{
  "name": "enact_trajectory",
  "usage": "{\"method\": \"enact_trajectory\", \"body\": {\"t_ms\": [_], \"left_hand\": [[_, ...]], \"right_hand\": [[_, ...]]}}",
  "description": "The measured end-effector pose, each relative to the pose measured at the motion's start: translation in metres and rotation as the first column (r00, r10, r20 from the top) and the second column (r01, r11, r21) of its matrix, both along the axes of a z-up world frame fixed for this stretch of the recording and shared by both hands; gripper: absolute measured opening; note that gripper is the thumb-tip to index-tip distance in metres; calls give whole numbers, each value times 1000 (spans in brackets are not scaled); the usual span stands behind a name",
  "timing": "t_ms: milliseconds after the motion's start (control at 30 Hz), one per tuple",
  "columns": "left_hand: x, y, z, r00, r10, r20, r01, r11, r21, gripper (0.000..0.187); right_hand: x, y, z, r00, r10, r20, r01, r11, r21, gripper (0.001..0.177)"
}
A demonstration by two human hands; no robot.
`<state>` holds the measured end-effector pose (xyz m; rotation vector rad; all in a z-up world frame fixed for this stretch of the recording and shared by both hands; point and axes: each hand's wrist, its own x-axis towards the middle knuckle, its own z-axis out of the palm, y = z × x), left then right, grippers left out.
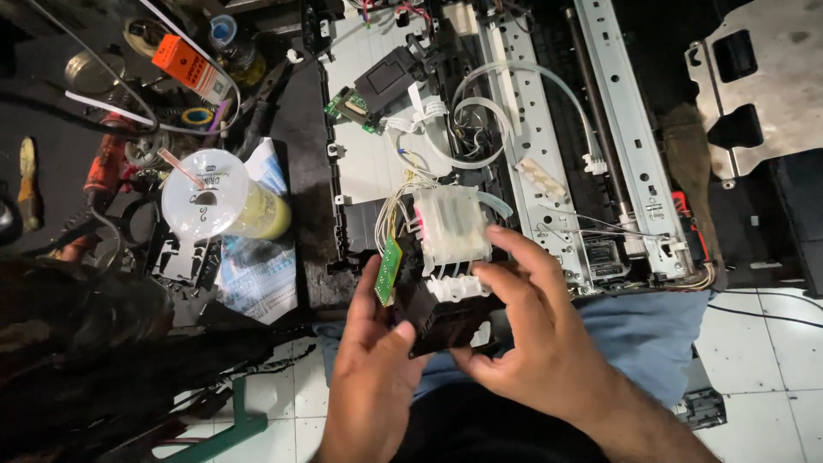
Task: The person cleans a green circuit board with a brush, then sets it aside. They then pick up a small white plastic component with attached wires and a green circuit board, cleaning it with the brush as well.
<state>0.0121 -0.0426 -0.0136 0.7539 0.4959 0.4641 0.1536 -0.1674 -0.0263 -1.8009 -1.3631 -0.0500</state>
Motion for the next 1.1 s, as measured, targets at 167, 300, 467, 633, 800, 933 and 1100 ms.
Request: {"method": "enact_trajectory", "body": {"t_ms": [167, 300, 467, 633, 800, 933, 1100], "left_hand": [[-19, 18, 16, 930, -291, -224, 346, 899, 269, 103], [-28, 33, 12, 784, -135, -606, 533, 647, 545, 110], [-30, 30, 26, 395, 464, -793, 834, 182, 522, 94], [-10, 48, 27, 977, 175, -125, 209, -644, 736, 42], [2, 54, 26, 983, 170, -72, 171, -695, 698, 30], [7, 56, 25, 982, 168, -91, 184, -713, 677, 25], [8, 63, 14, 987, 128, -92, 156, -709, 688, 22]], "right_hand": [[2, 2, -3, 999, 12, -45, -13, 1000, -17, 76], [2, 6, -7, 999, -15, 39, 17, 999, -31, 83], [0, 7, -9, 990, -30, 137, 36, 998, -42, 78], [-4, 8, 1, 987, -61, 148, 65, 998, -26, 54], [-3, 5, -2, 990, -63, 123, 71, 996, -56, 55], [0, 2, -10, 973, -61, 224, 77, 995, -62, 53], [11, 0, -26, 959, -34, 282, 50, 998, -50, 55]]}}
